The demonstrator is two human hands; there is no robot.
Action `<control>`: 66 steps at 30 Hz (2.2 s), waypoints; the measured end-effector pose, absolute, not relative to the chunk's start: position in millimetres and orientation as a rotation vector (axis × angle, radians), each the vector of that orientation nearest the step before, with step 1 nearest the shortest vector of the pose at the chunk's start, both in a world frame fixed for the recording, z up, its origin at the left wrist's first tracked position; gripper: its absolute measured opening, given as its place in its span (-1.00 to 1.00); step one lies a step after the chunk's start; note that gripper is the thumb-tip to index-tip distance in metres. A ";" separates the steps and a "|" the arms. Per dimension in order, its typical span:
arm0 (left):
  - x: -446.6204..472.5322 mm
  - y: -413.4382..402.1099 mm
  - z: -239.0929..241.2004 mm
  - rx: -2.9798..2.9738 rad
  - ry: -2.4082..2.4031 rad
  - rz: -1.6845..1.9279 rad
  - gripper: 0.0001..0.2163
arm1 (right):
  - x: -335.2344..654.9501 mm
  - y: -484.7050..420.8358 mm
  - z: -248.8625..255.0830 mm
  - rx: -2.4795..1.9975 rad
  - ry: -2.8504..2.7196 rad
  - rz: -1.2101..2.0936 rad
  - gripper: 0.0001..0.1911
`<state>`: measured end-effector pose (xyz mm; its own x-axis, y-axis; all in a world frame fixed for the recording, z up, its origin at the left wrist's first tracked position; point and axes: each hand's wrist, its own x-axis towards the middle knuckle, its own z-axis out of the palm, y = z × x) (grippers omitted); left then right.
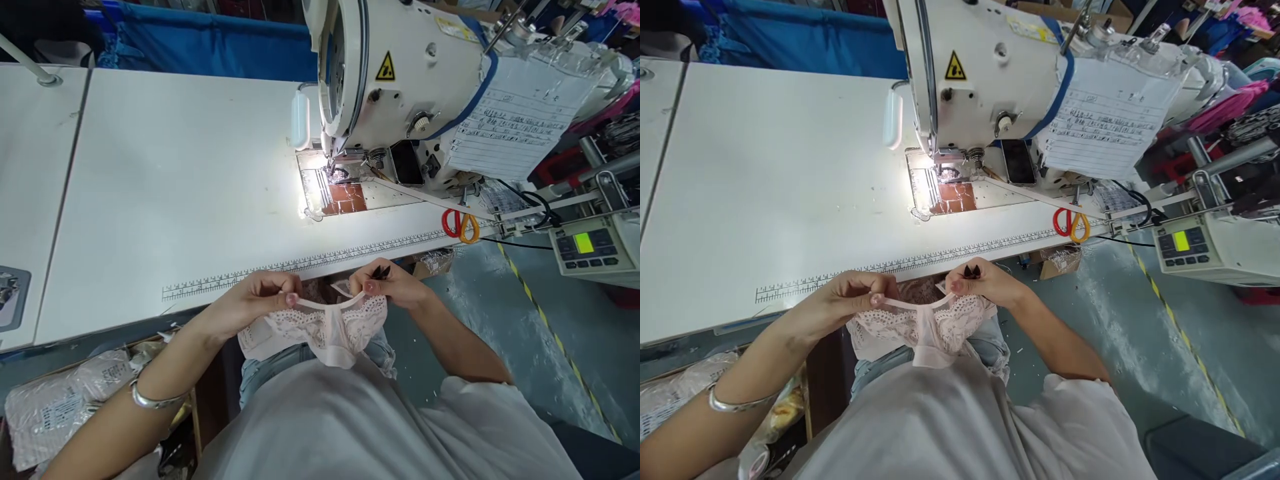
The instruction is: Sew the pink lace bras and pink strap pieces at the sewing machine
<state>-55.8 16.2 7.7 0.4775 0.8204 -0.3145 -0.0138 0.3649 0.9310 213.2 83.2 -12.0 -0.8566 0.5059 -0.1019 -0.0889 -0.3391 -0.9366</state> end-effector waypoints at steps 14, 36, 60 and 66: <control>-28.0 2.1 -11.7 0.470 0.724 0.942 -0.42 | 206.5 65.8 -34.6 -0.426 -1.121 2.247 -0.31; -28.1 3.9 -5.0 0.507 0.695 0.882 -0.45 | 212.0 73.6 -35.1 -0.342 -1.304 2.227 -0.31; -26.4 6.7 -9.0 0.494 0.606 0.861 -0.49 | 215.9 84.8 -33.5 -0.301 -1.561 2.158 -0.36; -14.7 10.6 -12.8 0.508 0.574 0.815 -0.50 | 202.3 83.7 -21.4 -0.334 -2.160 1.879 -0.58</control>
